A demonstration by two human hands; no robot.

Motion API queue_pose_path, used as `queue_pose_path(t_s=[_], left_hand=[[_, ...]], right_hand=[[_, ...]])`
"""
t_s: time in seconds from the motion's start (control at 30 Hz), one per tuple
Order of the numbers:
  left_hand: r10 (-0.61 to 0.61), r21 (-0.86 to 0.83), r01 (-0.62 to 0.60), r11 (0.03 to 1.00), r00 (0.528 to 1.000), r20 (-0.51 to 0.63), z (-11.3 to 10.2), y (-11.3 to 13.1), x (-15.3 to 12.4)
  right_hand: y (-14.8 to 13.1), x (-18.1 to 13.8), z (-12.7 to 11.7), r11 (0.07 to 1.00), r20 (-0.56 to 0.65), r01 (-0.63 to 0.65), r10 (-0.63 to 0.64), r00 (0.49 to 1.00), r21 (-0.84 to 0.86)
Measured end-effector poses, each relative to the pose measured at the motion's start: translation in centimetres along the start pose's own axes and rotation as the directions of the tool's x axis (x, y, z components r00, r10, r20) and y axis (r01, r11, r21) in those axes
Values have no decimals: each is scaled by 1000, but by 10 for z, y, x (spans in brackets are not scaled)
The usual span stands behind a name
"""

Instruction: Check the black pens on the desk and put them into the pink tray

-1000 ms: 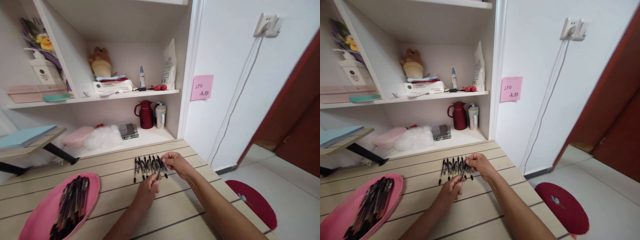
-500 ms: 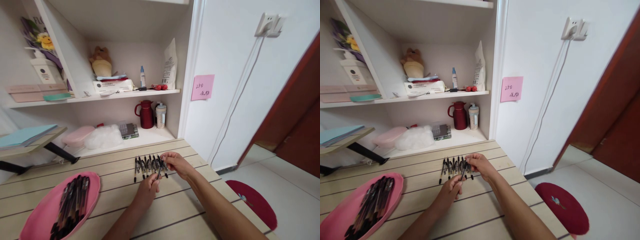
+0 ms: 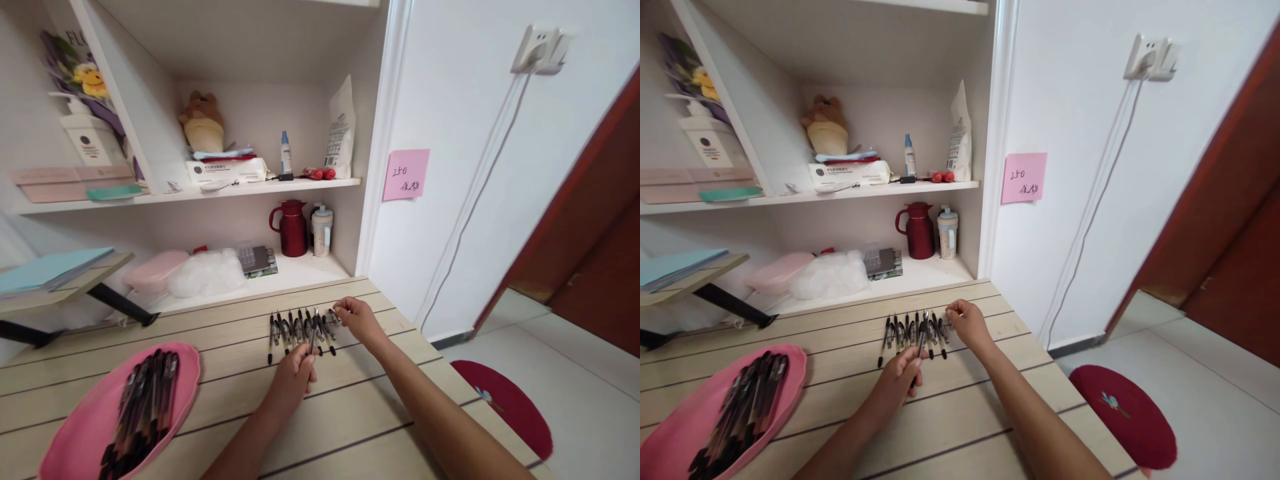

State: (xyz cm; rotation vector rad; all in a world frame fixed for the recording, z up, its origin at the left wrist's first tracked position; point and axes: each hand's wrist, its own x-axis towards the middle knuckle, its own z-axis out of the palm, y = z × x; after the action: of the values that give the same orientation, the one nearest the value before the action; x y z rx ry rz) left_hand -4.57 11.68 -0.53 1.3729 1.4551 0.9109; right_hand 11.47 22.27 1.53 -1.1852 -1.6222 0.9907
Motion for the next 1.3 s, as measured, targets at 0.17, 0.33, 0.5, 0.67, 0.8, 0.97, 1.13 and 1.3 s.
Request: queue_pose_path(t_s=[0.17,0.33,0.5,0.67,0.8,0.97,1.13,1.3], left_hand=[[-10,-18,10,1000,1000,-14,1,1,-1],[5,-23,-5,1000,1000,-5,2,-3,2],[9,-3,-10,1000,1000,-18,3,-4,2],[34,17,-34,999,999,-20,3,-5,2],[51,42,-51,998,999,13,1,-8,4],[69,51,-70,996,997,18,1,-9,5],[45,18,-45,999,999,9,1,-7,5],[49,38,-47,998,998,-35,0,-5,4]], right_hand=[[18,5,5,850,-48,-5,-24,999,-527],[27,10,16,735,-77,-51,-1,997,-676],[31,7,16,663,-68,-64,20,997,-746],[23,9,-1,704,-70,-83,47,996,-705],[2,12,-8,983,-47,-50,43,998,-175],[-21,7,0,880,-2,15,-16,1000,475],[-30,9,7,910,116,-32,-18,993,414],[-36,13,12,950,321,-96,-4,947,297]])
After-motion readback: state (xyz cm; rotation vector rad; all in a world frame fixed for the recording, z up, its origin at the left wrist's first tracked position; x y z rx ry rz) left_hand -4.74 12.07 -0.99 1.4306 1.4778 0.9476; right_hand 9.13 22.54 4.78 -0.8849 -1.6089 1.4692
